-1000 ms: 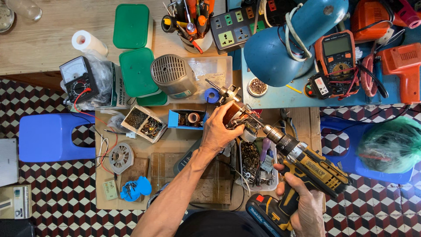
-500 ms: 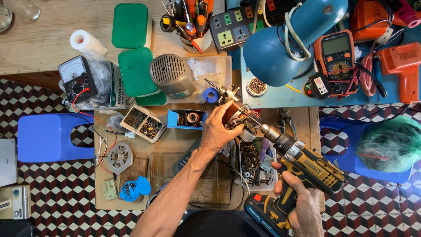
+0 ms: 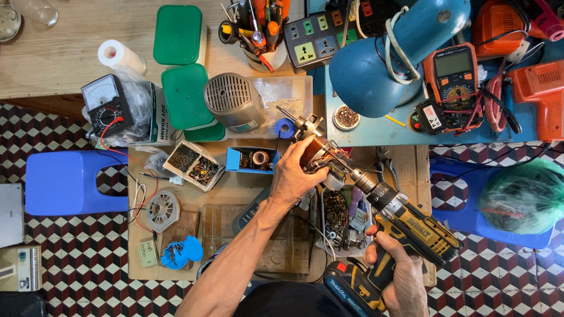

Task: The person disassembles a small electric motor, removes the rotor, and cleans it with a cloth. They use a cordless drill to remove screws from the motor housing, then wipe the rotor shaft and commutator area.

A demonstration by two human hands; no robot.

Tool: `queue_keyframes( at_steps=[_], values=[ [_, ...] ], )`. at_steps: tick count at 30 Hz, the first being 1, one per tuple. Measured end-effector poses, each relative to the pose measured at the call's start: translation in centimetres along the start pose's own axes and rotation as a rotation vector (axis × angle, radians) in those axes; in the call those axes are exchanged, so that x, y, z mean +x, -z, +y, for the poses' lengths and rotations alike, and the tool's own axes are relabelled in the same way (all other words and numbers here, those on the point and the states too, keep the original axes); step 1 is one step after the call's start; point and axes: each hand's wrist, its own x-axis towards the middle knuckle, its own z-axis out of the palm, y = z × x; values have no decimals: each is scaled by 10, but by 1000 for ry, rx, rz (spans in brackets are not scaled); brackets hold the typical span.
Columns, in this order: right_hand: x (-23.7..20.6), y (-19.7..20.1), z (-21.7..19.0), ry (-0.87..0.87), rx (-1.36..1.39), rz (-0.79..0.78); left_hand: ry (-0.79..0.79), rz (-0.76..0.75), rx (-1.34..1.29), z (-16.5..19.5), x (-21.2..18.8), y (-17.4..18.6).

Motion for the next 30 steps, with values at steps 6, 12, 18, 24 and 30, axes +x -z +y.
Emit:
queue_keyframes(
  at_steps=[6,12,18,24,30],
  values=[
    [0,2,2,13,-17,-5,1,0,3,1,-1,0],
    [-1,5,-5,-5,5,-108,-7,-4,22,-2,0,-1],
    [-1,4,-5,-61,-6,-120,-13,-3,19,-4,0,-2],
    [7,13,1,-32,111,-151,-23,-12,30,-1,-2,0],
    [15,23,8,-96,178,-157,1,-27,12,3,-2,1]
  ],
)
